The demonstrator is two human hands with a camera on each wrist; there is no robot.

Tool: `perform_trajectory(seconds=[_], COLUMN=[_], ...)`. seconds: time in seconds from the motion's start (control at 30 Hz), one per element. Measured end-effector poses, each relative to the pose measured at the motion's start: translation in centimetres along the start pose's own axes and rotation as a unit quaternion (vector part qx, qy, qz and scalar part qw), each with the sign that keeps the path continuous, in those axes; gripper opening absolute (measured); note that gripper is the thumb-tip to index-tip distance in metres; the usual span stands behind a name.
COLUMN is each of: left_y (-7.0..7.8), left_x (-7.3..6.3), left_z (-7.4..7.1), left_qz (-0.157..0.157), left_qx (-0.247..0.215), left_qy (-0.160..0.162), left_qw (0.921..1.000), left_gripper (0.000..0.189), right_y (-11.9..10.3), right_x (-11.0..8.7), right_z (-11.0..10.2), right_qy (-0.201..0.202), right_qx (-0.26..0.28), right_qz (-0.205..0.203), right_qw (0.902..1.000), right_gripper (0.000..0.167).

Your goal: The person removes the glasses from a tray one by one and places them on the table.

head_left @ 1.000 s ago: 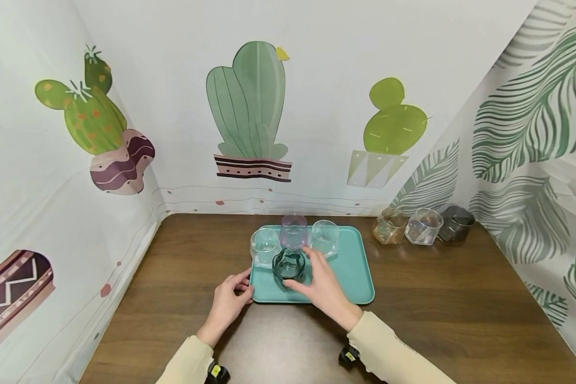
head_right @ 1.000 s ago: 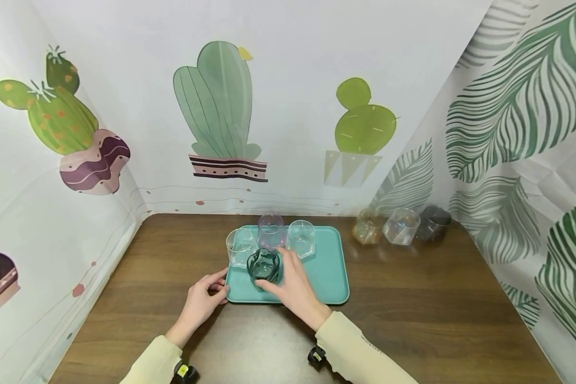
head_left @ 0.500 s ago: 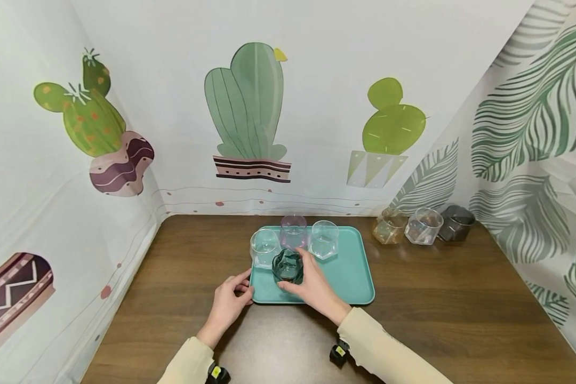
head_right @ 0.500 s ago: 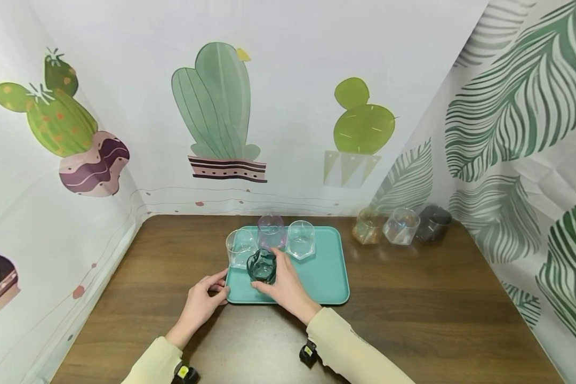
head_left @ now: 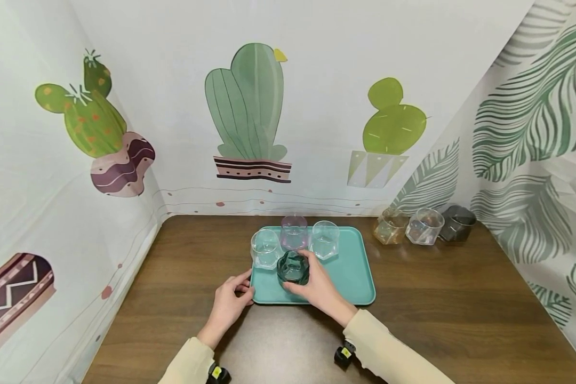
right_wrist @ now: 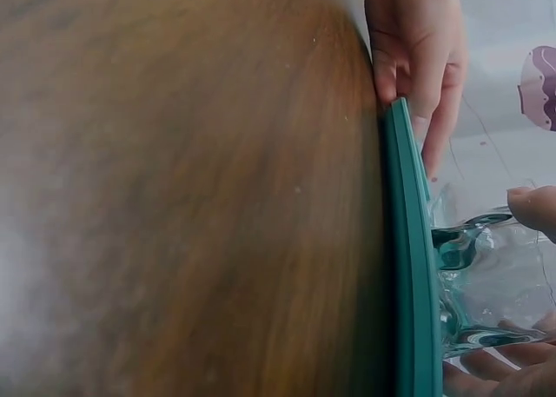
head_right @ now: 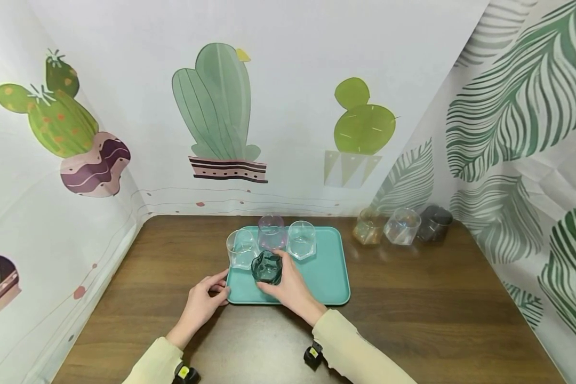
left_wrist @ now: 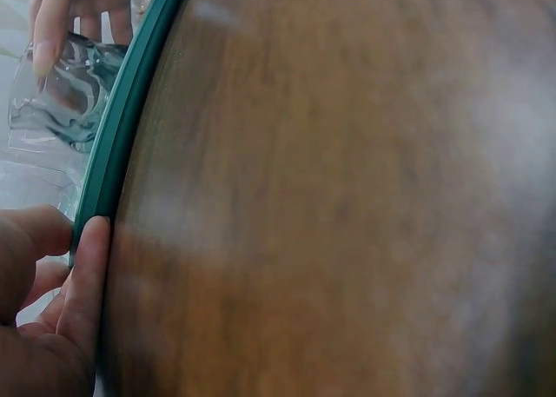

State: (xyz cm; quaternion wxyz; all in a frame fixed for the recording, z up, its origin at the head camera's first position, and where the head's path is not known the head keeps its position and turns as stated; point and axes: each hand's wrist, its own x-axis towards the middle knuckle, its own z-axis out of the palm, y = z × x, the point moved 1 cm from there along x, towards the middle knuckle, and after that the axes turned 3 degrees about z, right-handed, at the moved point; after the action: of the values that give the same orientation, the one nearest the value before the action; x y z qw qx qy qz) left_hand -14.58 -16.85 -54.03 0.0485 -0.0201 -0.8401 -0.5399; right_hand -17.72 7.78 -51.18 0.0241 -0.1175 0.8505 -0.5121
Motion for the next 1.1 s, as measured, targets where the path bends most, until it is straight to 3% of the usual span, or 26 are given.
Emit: perform_trajectory(seconds=[0.77, 1.1], left_y=[0.2, 0.1], left_x=[0.0, 0.0], left_z=[0.0, 0.0], left_qz=[0.002, 0.001], left_qx=[0.011, 0.011], left_qy=[0.000, -0.001], left_qw=[0.9999, 0.9999], left_gripper=[0.046, 0.046], right_y=[1.7, 2.0], right_x=[-2.7, -4.0], right_z=[-5.4, -8.9], right_qy=[0.039, 0.083], right_qx=[-0.045, -0.069], right_qz=[0.021, -0.003], right_qw=[0.9980, 0.9942], right_gripper=[0.085, 0.079])
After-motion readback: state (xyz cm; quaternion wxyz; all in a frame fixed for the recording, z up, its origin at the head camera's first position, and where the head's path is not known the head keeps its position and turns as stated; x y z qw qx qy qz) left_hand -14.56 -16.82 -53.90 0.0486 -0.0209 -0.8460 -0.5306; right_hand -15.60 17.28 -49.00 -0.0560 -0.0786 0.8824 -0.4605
